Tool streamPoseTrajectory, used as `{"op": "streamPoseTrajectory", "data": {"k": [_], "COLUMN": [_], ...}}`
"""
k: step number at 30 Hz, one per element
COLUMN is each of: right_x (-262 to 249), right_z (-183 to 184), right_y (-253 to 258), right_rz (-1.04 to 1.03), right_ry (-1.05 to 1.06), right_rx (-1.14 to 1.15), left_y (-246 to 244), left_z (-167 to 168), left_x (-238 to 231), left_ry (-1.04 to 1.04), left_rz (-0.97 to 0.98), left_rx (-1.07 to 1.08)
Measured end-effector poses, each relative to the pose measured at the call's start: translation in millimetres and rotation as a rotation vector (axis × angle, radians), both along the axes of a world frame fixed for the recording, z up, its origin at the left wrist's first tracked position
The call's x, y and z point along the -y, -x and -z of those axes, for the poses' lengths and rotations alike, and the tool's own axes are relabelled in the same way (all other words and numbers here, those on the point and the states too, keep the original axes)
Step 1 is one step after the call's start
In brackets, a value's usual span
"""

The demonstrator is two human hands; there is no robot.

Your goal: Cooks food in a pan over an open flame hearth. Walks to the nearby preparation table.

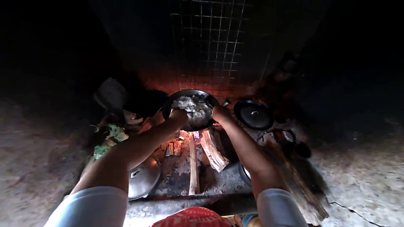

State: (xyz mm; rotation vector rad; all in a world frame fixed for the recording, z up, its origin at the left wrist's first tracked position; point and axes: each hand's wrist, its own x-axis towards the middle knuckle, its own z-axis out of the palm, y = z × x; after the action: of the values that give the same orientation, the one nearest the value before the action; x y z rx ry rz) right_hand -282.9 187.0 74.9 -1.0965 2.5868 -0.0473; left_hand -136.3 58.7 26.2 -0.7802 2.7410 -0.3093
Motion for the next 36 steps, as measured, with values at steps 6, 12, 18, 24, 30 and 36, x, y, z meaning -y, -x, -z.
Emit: {"op": "streamPoseTrajectory", "data": {"k": [6,12,18,24,30,36], "right_x": [1,7,-8,-26,-41,-54], "right_z": [-16,-29,-33,-25,-17,-12], "right_y": [-4,2,9,19,16,14], "right_rz": [-0.018,-0.091,-0.035,-0.01,-0.028,0.007], "right_ry": [0.101,0.167,0.197,0.246,0.255,0.252], "right_rx": [-0.036,-0.068,-0.063,-0.041,-0.004,0.017], "left_y": [-37,-77,-129,-125,-56,7], "left_z": [-23,-28,-13,-16,-1,5], "left_x": [-1,43,75,46,16,-36], "left_ry": [-0.018,-0.302,-0.79,-0.635,-0.18,-0.155], "left_rz": [-0.163,-0.256,-0.592,-0.184,0.077,-0.085], "left_rx": [-0.065,-0.259,-0.581,-0.462,-0.043,-0.056]}}
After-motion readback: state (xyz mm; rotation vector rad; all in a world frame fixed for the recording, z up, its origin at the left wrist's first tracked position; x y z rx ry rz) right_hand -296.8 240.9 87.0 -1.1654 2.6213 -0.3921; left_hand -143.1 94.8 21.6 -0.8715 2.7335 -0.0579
